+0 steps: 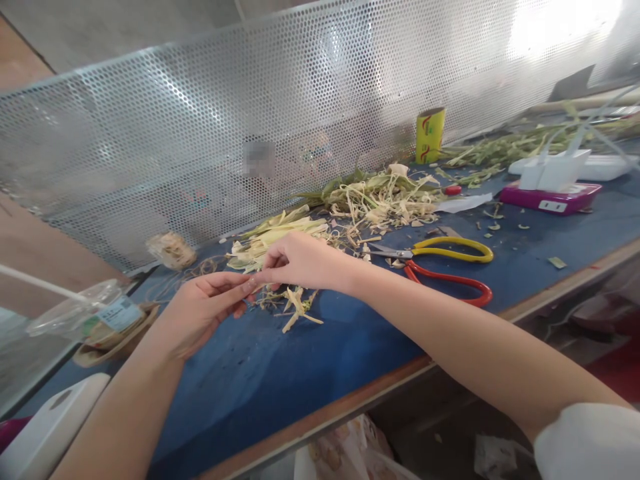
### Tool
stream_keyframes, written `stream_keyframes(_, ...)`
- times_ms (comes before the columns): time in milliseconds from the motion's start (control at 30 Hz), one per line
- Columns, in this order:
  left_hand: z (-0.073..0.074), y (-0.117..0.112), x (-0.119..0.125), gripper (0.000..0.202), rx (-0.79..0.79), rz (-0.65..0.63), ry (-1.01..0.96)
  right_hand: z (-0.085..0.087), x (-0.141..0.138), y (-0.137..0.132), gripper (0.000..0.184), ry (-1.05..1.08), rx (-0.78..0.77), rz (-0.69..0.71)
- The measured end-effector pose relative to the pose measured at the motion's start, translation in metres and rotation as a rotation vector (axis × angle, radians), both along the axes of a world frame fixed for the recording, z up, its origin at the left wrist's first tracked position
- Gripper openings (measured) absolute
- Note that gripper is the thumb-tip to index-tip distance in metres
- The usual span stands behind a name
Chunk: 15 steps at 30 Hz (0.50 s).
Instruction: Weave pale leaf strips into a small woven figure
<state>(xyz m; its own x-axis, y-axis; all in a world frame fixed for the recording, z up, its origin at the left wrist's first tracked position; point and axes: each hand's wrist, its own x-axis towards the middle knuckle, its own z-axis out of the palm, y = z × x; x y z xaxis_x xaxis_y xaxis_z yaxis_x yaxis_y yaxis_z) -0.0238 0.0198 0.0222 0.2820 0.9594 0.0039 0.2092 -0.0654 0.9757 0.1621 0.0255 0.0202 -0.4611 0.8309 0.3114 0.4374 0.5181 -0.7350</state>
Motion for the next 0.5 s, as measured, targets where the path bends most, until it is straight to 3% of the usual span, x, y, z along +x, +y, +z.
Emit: stream_keyframes(500,0.0004,-0.0020,-0.0005,0.015,-0.104,-0.031,-0.139,-0.0009,0.0020,0.0017,0.016,0.111,0.007,0.053)
